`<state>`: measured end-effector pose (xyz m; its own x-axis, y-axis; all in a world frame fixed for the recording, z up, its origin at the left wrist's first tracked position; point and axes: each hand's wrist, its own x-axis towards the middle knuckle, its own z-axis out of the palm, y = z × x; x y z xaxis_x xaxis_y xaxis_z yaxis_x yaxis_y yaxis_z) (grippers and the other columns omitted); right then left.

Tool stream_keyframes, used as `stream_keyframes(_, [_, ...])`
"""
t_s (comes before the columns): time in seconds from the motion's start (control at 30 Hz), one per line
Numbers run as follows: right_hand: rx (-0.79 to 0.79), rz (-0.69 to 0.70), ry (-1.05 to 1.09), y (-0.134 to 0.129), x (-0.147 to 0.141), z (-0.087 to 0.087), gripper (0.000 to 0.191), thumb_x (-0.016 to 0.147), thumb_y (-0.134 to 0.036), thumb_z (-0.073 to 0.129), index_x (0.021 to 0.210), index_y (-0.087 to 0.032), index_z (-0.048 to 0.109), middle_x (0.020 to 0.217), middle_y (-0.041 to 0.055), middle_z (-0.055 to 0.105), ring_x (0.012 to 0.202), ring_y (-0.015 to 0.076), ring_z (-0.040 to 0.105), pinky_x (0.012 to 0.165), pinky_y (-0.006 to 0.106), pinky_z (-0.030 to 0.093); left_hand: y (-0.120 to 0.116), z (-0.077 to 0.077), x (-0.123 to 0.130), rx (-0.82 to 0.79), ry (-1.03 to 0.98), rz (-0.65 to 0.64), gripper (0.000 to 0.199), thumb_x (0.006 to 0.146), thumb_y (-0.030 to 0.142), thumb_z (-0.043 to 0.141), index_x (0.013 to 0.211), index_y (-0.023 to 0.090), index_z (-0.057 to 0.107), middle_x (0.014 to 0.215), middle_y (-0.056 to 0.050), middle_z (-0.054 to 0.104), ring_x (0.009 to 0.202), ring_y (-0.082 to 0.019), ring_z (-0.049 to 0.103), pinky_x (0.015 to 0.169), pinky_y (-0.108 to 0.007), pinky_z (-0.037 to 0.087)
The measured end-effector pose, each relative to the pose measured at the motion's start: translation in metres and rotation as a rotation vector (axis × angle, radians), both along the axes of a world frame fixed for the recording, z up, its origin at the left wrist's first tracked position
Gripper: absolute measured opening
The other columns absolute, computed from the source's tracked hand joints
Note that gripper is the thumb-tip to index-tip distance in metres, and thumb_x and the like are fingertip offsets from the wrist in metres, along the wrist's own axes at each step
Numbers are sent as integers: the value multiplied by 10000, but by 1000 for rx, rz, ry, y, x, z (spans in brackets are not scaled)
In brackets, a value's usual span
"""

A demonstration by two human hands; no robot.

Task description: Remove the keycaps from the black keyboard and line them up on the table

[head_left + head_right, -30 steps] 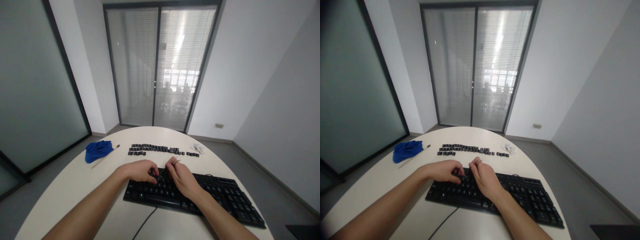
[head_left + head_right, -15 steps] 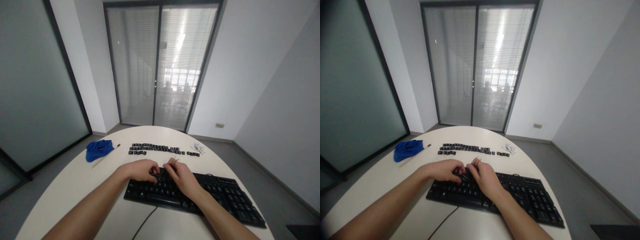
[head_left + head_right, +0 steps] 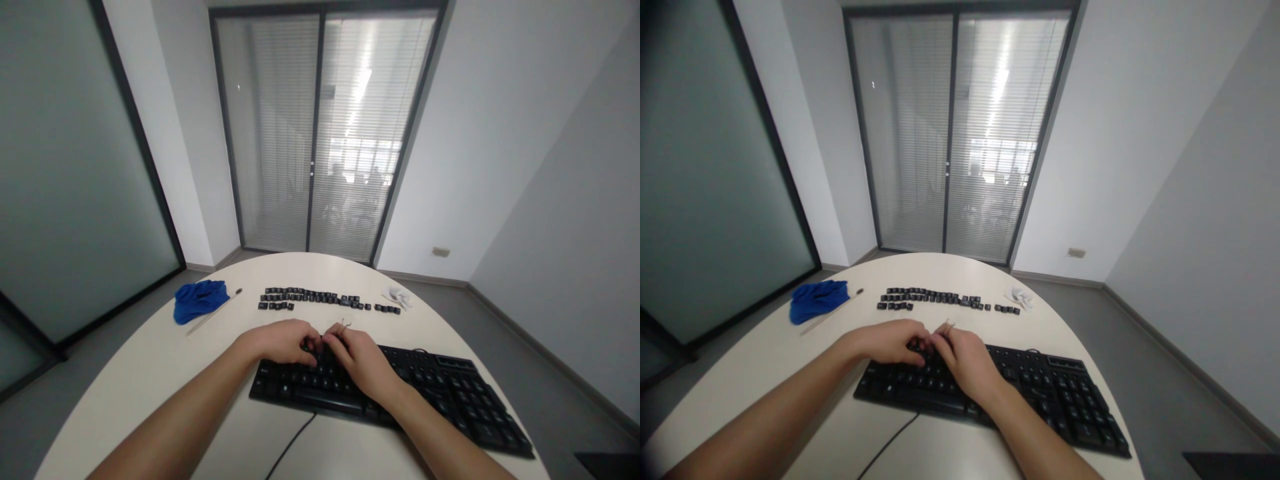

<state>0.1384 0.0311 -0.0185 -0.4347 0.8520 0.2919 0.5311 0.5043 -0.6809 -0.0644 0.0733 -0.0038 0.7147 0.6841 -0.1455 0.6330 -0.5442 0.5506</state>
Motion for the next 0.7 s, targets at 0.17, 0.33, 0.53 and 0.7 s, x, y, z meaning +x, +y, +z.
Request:
stream_keyframes(0.17, [-94, -80, 96, 7, 0, -9, 342, 988, -423, 408, 806, -199, 592, 599, -25, 568, 598, 151, 551, 625, 261, 398, 0, -4, 2, 52, -12, -3, 244, 776, 348, 685, 986, 232, 725, 879, -11, 717, 801, -181, 638, 678, -243, 428])
stream_keyframes(0.33, [-238, -105, 243, 17, 2, -17, 372, 973, -484, 406, 828, -183, 569, 540, -52, 513, 495, 129, 504, 585, 258, 423, -3, -2, 5, 71, -16, 7, 221, 802, 347, 631, 955, 215, 721, 870, -14, 722, 758, -170, 630, 653, -238, 420])
stream_keyframes(0.53, [-257, -131, 375, 22, 5, -18, 407, 965, -523, 392, 891, -169, 579, 530, -61, 499, 485, 125, 505, 579, 253, 422, -9, 6, 10, 78, -61, 66, 234, 852, 330, 535, 924, 181, 700, 798, -25, 712, 691, -161, 614, 607, -237, 407])
stream_keyframes(0.7, [-251, -184, 403, 23, 7, -19, 430, 959, -540, 392, 913, -159, 587, 528, -55, 516, 496, 128, 515, 599, 259, 414, -7, 4, 11, 34, -155, 61, 259, 887, 324, 499, 1002, 164, 667, 860, -45, 704, 764, -175, 622, 675, -251, 433])
